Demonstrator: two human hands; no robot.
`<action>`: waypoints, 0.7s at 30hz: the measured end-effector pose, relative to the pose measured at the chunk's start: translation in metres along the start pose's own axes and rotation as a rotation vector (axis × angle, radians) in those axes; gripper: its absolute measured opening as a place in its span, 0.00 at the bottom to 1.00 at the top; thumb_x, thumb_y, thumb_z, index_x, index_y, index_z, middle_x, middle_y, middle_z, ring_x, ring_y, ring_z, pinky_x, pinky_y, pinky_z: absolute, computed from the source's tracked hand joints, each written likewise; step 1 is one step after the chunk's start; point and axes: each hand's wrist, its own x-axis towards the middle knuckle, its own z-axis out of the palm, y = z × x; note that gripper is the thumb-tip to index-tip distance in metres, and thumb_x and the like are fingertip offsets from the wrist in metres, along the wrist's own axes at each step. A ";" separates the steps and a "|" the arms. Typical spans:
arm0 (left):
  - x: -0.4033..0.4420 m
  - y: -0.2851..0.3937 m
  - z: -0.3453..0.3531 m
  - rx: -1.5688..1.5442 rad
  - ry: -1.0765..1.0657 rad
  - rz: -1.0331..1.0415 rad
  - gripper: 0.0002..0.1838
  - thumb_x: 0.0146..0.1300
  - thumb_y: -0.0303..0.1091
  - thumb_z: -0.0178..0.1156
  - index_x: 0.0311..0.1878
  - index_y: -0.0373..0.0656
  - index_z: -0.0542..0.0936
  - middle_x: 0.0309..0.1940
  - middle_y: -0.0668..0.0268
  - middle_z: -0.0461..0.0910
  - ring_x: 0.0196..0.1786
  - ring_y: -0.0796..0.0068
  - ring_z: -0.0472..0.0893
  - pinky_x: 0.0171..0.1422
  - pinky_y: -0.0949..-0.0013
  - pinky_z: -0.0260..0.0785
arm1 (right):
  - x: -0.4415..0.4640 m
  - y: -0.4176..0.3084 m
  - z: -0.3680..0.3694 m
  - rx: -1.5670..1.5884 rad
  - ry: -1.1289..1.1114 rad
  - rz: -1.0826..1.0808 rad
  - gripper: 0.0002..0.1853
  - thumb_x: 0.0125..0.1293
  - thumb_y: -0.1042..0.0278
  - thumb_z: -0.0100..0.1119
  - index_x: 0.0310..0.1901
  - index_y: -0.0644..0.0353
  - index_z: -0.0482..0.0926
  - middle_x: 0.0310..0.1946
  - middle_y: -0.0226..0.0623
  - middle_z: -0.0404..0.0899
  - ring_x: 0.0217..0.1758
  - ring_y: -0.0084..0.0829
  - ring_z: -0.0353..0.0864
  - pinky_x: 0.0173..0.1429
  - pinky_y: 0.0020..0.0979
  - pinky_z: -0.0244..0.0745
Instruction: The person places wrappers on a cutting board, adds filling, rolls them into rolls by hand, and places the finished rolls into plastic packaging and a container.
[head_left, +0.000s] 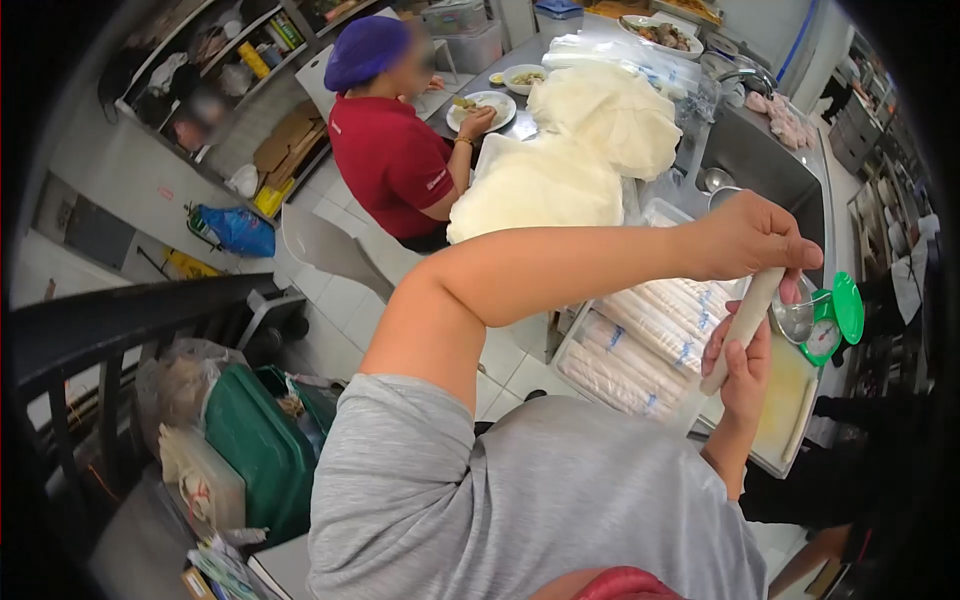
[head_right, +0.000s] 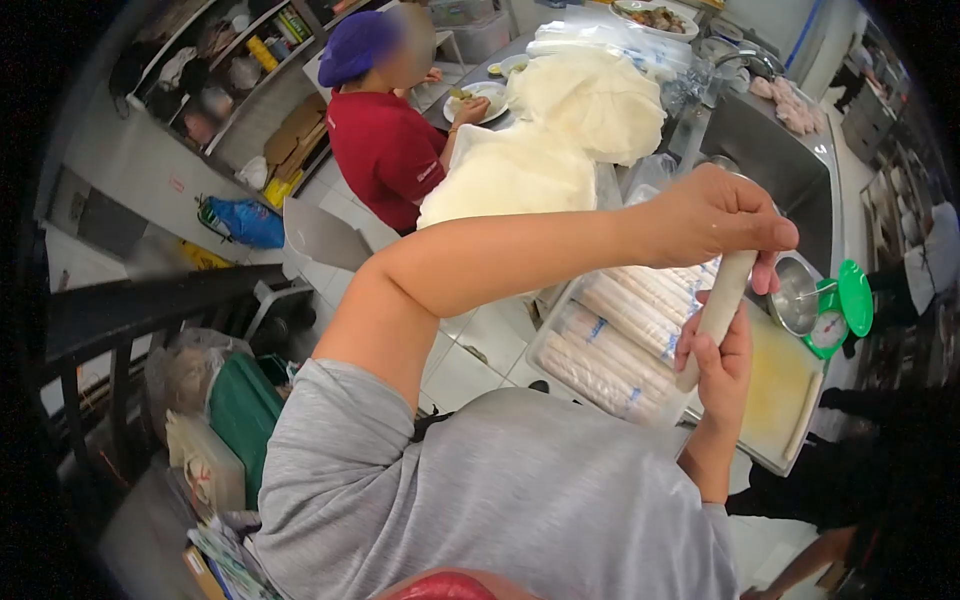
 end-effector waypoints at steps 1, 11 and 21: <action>0.002 -0.002 -0.001 0.029 0.042 -0.045 0.16 0.67 0.42 0.57 0.32 0.37 0.81 0.25 0.63 0.82 0.35 0.74 0.82 0.44 0.71 0.74 | -0.002 0.003 0.001 0.020 0.039 0.010 0.27 0.66 0.59 0.57 0.58 0.68 0.62 0.29 0.33 0.70 0.25 0.20 0.69 0.27 0.19 0.65; 0.038 -0.120 -0.113 0.517 0.036 -0.063 0.28 0.72 0.51 0.45 0.64 0.39 0.67 0.64 0.58 0.65 0.67 0.68 0.63 0.70 0.67 0.55 | -0.045 -0.033 -0.101 -0.638 0.755 -0.131 0.12 0.67 0.69 0.56 0.48 0.65 0.71 0.25 0.26 0.69 0.24 0.14 0.67 0.27 0.20 0.63; 0.031 -0.112 -0.098 1.091 -0.112 -0.095 0.39 0.61 0.60 0.56 0.63 0.35 0.67 0.59 0.49 0.69 0.64 0.53 0.68 0.66 0.60 0.60 | -0.092 -0.011 -0.303 -1.577 1.235 0.224 0.20 0.61 0.51 0.59 0.49 0.54 0.74 0.33 0.45 0.79 0.34 0.45 0.78 0.41 0.43 0.73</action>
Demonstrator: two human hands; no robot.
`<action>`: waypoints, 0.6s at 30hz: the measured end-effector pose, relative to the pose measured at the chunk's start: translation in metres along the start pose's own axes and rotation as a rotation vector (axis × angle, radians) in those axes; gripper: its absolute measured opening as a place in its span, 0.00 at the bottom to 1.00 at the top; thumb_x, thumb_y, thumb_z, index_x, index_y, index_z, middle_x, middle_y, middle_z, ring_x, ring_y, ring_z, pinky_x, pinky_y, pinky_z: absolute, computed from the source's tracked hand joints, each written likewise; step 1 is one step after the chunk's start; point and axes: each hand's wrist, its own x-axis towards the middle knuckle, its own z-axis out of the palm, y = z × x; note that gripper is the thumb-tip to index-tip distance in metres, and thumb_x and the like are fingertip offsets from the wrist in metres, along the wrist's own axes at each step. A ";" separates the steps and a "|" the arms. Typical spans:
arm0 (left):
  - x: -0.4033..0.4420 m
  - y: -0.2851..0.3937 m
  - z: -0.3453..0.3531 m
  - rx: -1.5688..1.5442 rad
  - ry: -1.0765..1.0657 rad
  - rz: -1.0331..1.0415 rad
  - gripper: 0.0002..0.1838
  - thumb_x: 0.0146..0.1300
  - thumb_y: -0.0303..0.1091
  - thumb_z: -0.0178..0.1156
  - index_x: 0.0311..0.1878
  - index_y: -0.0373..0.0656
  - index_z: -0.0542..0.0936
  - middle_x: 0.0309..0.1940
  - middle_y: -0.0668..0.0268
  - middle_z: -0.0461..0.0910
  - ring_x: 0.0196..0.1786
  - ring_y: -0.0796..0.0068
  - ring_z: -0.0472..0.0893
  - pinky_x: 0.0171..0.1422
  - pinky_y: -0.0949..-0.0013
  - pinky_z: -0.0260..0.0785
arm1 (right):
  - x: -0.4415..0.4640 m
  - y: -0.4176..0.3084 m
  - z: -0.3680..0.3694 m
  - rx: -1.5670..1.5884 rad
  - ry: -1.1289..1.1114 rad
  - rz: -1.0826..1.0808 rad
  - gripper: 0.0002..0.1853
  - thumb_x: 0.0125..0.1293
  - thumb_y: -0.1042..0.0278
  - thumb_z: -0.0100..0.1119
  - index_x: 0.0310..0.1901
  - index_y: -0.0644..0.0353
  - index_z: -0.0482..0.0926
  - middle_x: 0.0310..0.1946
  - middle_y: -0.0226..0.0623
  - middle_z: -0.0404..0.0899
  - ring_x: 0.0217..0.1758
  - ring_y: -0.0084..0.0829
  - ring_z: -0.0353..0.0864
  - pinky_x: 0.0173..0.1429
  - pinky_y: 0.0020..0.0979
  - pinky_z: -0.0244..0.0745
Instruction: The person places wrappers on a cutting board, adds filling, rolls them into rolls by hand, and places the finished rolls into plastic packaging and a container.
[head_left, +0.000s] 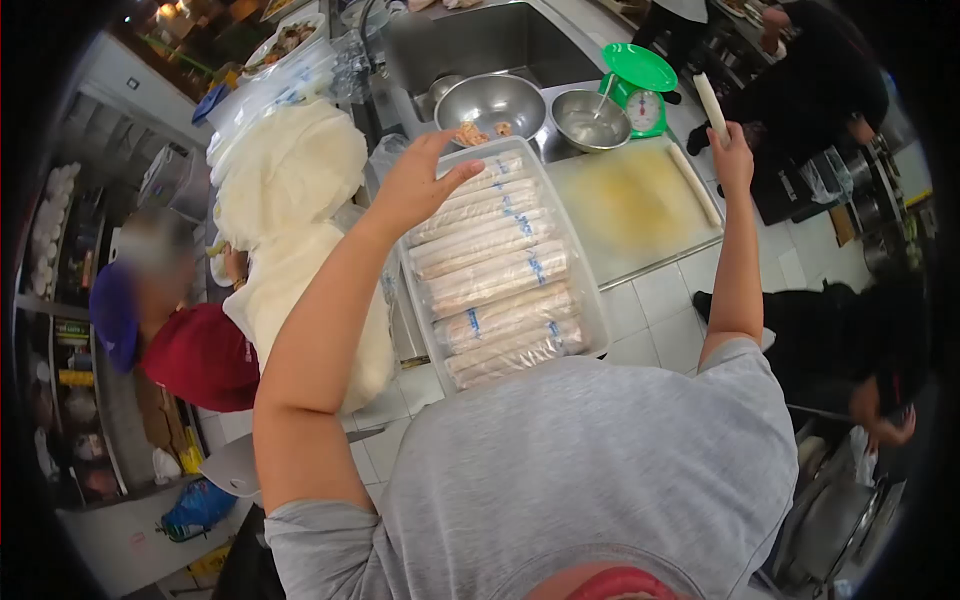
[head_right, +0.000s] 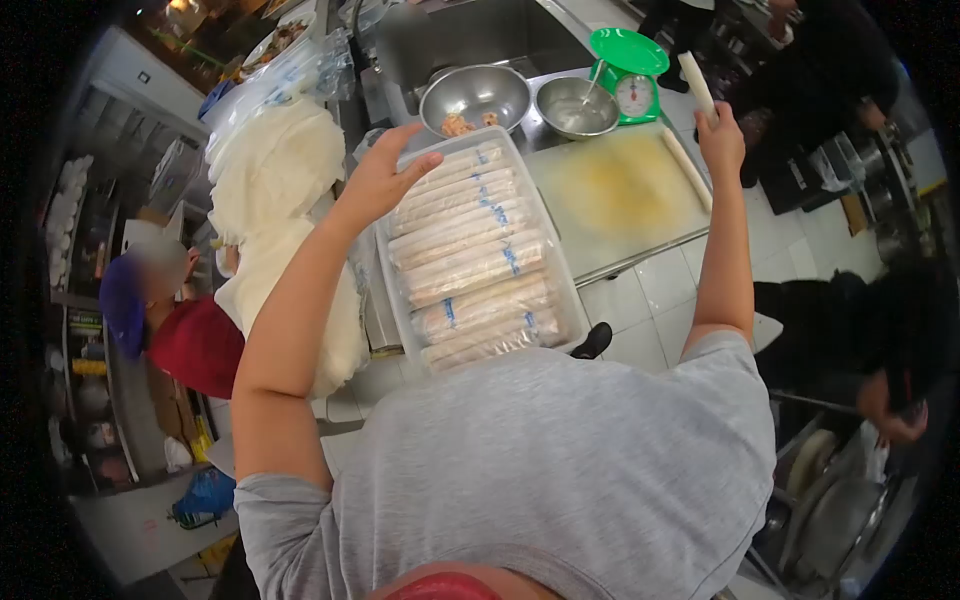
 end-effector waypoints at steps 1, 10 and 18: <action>0.002 -0.001 0.000 0.026 0.001 0.005 0.38 0.61 0.59 0.56 0.63 0.35 0.67 0.60 0.50 0.68 0.64 0.54 0.67 0.66 0.61 0.60 | -0.001 0.016 0.020 -0.069 -0.017 0.019 0.20 0.61 0.50 0.58 0.49 0.53 0.74 0.35 0.48 0.79 0.37 0.49 0.79 0.44 0.46 0.73; 0.002 -0.004 0.000 0.070 -0.019 0.020 0.37 0.59 0.59 0.58 0.60 0.35 0.69 0.60 0.50 0.68 0.64 0.53 0.67 0.66 0.59 0.60 | -0.089 0.084 0.114 -0.572 -0.051 0.008 0.17 0.55 0.55 0.62 0.44 0.51 0.77 0.43 0.44 0.72 0.53 0.45 0.69 0.55 0.49 0.65; 0.002 0.001 0.002 0.077 -0.021 0.027 0.35 0.59 0.56 0.60 0.58 0.34 0.71 0.59 0.53 0.69 0.62 0.55 0.69 0.65 0.60 0.62 | -0.086 0.102 0.097 -0.708 -0.094 0.085 0.15 0.58 0.54 0.59 0.39 0.57 0.80 0.43 0.41 0.74 0.55 0.44 0.70 0.55 0.50 0.64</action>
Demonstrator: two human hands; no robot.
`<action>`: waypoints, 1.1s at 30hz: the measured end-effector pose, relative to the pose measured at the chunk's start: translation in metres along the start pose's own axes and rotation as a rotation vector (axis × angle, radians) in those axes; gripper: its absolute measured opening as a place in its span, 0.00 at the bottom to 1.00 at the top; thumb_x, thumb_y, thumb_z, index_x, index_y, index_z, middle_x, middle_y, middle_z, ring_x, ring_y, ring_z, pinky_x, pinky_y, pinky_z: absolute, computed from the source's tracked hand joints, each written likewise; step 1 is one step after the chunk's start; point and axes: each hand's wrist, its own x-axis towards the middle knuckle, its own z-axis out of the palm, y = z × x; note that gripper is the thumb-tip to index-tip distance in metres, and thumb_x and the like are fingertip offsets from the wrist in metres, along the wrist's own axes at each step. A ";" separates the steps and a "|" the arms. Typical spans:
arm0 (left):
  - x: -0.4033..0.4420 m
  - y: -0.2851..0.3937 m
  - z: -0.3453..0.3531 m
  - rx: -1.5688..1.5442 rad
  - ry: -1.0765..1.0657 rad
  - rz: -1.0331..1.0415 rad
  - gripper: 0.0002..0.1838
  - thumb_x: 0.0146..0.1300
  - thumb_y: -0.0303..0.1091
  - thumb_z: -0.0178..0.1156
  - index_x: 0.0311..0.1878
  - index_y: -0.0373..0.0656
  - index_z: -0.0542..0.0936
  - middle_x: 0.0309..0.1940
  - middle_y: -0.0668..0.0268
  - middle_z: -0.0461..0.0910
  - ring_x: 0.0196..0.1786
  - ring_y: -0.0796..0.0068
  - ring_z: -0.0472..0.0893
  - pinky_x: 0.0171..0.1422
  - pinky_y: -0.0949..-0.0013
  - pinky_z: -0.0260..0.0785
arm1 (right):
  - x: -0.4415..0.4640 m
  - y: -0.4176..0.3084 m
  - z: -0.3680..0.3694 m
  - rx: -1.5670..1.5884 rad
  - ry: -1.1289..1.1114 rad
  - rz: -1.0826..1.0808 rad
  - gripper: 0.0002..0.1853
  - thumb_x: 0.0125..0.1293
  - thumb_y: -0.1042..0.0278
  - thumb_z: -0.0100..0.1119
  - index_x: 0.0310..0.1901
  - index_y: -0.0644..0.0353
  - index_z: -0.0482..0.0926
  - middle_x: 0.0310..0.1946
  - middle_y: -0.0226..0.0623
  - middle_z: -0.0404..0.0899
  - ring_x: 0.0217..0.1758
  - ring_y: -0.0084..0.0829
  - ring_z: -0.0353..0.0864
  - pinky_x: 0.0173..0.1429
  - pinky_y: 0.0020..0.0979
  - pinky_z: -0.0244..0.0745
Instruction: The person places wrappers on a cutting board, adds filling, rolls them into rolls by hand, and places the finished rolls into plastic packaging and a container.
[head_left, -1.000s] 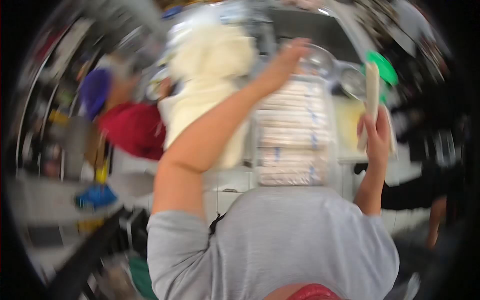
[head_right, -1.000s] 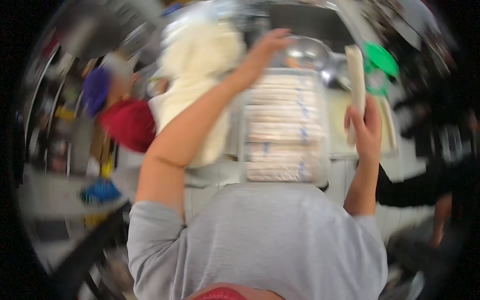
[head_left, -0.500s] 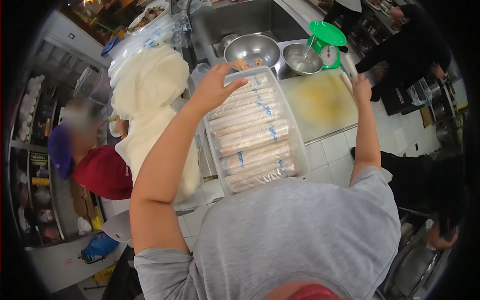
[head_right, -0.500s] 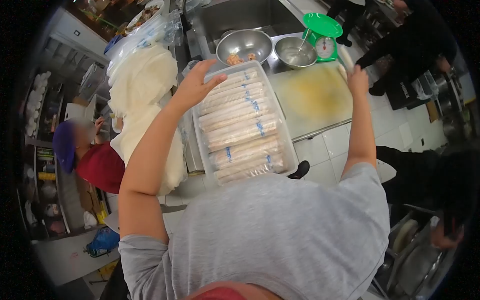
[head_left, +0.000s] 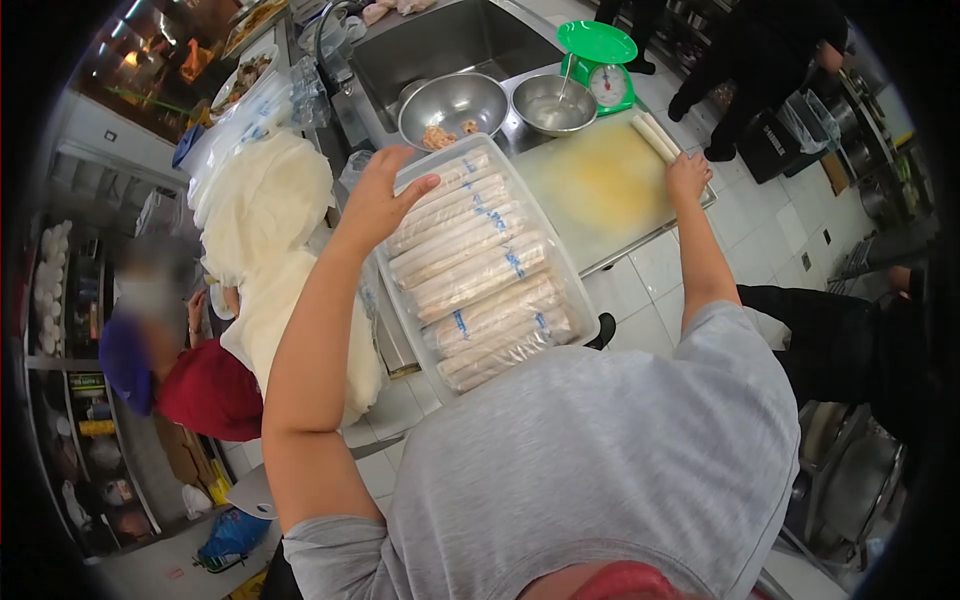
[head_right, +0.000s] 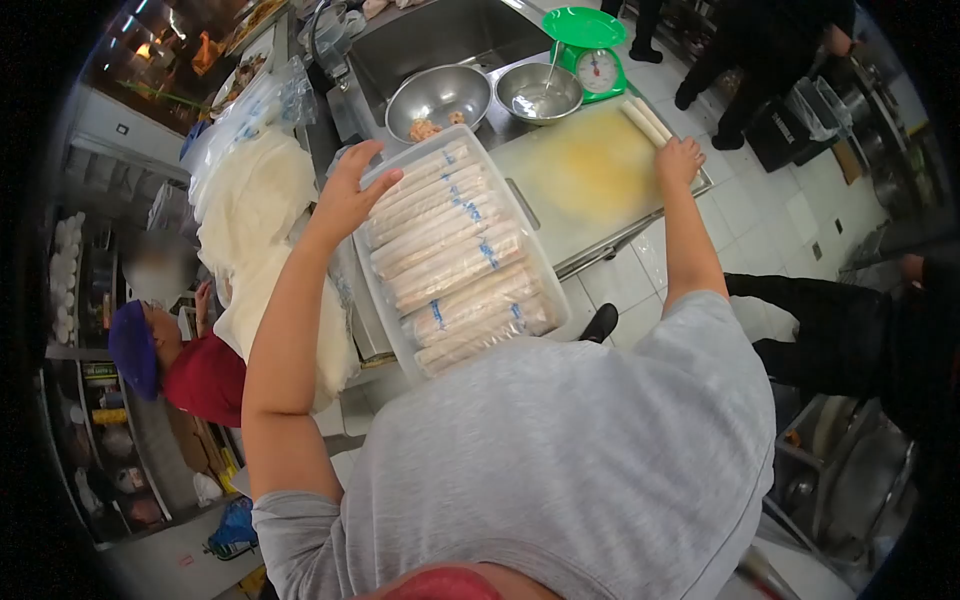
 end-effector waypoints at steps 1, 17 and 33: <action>0.000 0.001 0.000 -0.005 0.004 0.000 0.35 0.59 0.56 0.60 0.58 0.34 0.71 0.59 0.53 0.69 0.62 0.55 0.69 0.65 0.60 0.62 | 0.003 0.007 -0.012 0.076 -0.082 0.043 0.16 0.58 0.53 0.60 0.40 0.57 0.80 0.44 0.42 0.74 0.55 0.43 0.70 0.56 0.49 0.65; -0.010 0.046 -0.015 0.320 0.004 0.290 0.33 0.57 0.57 0.60 0.58 0.41 0.72 0.63 0.51 0.66 0.63 0.51 0.67 0.66 0.56 0.59 | 0.008 0.101 0.031 0.566 -0.335 -0.327 0.38 0.45 0.66 0.71 0.63 0.52 0.70 0.56 0.44 0.74 0.60 0.44 0.72 0.61 0.39 0.68; -0.122 -0.050 -0.119 0.740 0.464 -0.577 0.40 0.55 0.64 0.58 0.58 0.37 0.71 0.55 0.42 0.71 0.57 0.44 0.72 0.60 0.52 0.65 | 0.007 0.109 -0.007 0.610 -0.250 -0.498 0.39 0.55 0.62 0.66 0.67 0.56 0.60 0.55 0.55 0.67 0.57 0.55 0.66 0.60 0.47 0.63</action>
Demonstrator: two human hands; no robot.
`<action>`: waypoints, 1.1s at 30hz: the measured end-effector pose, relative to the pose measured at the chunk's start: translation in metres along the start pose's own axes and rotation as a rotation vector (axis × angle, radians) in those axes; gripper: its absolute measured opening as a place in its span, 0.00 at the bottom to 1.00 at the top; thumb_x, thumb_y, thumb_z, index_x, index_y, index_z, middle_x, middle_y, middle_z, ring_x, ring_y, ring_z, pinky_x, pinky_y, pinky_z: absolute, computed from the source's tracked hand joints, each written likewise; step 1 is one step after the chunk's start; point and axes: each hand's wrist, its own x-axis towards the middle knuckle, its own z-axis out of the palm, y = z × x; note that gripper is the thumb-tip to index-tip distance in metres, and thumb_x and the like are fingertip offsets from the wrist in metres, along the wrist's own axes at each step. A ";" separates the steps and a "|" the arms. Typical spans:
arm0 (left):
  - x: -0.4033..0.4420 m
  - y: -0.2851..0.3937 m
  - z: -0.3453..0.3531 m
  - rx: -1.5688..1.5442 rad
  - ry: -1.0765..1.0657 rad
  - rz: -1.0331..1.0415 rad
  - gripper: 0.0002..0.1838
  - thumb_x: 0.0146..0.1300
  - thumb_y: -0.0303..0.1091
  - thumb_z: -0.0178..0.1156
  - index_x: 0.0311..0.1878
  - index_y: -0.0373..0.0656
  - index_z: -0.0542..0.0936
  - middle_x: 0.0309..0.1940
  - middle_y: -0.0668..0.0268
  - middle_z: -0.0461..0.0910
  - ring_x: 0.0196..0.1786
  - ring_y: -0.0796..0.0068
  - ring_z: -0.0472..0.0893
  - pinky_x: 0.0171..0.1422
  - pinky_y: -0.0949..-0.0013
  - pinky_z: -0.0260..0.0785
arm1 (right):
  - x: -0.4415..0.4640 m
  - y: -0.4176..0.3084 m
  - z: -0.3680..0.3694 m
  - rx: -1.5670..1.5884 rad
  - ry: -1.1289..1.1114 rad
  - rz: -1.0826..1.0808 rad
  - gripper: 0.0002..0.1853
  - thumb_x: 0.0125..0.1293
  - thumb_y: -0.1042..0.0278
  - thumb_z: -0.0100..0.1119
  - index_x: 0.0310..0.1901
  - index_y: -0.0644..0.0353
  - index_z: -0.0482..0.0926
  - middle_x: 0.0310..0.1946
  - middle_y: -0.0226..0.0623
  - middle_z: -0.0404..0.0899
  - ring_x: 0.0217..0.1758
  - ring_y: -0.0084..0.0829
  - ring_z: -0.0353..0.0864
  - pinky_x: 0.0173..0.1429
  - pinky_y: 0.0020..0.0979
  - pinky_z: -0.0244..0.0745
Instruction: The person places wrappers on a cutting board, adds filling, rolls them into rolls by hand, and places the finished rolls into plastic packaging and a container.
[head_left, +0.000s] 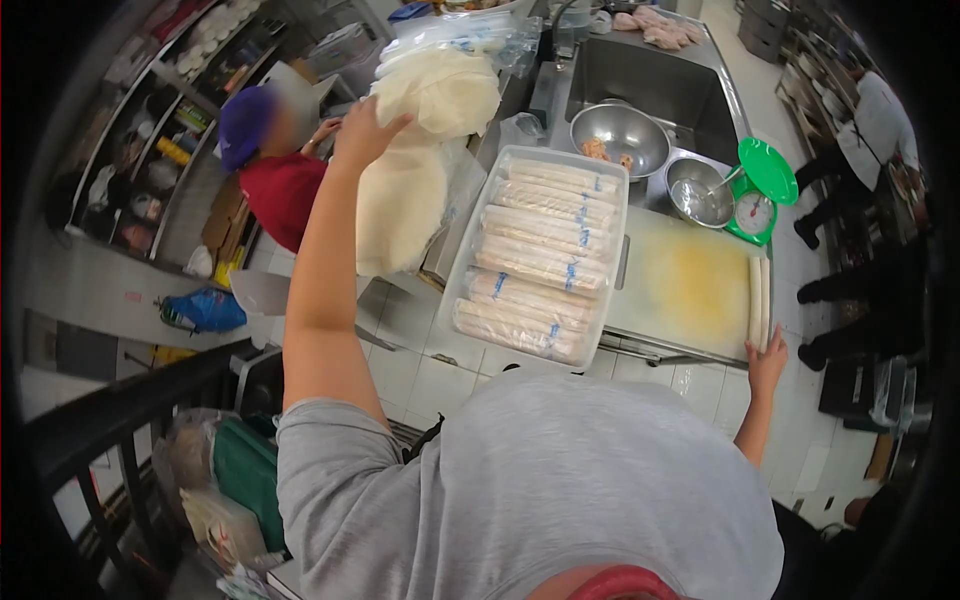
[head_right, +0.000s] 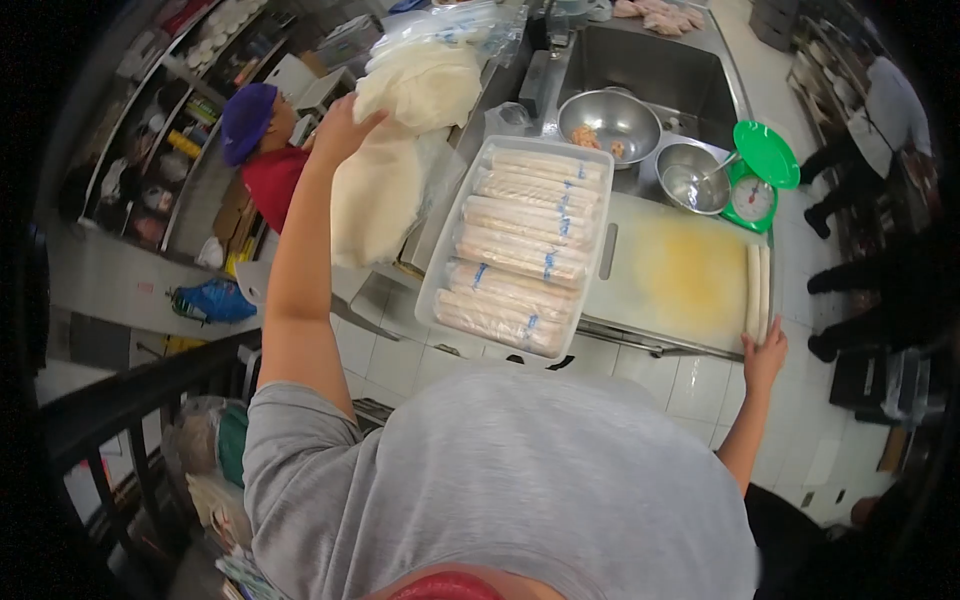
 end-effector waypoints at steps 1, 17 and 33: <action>-0.015 -0.011 -0.008 0.012 -0.069 -0.029 0.39 0.55 0.64 0.58 0.57 0.37 0.72 0.54 0.42 0.72 0.55 0.44 0.73 0.60 0.52 0.66 | 0.003 -0.005 0.001 -0.034 0.077 -0.017 0.38 0.55 0.62 0.66 0.67 0.56 0.60 0.56 0.56 0.66 0.57 0.55 0.66 0.60 0.47 0.63; -0.085 -0.082 0.022 -0.057 0.115 -0.726 0.37 0.58 0.60 0.61 0.49 0.28 0.77 0.41 0.55 0.82 0.46 0.60 0.80 0.51 0.64 0.70 | 0.052 -0.342 -0.012 0.780 -0.115 -0.909 0.29 0.56 0.65 0.65 0.60 0.54 0.69 0.58 0.50 0.65 0.61 0.51 0.64 0.64 0.44 0.61; -0.052 0.086 -0.147 -0.458 0.144 0.023 0.13 0.62 0.34 0.61 0.46 0.38 0.75 0.38 0.56 0.81 0.42 0.67 0.80 0.46 0.69 0.71 | 0.047 -0.536 -0.024 1.822 -1.914 -0.086 0.44 0.61 0.25 0.39 0.59 0.63 0.63 0.50 0.58 0.73 0.55 0.48 0.76 0.55 0.41 0.74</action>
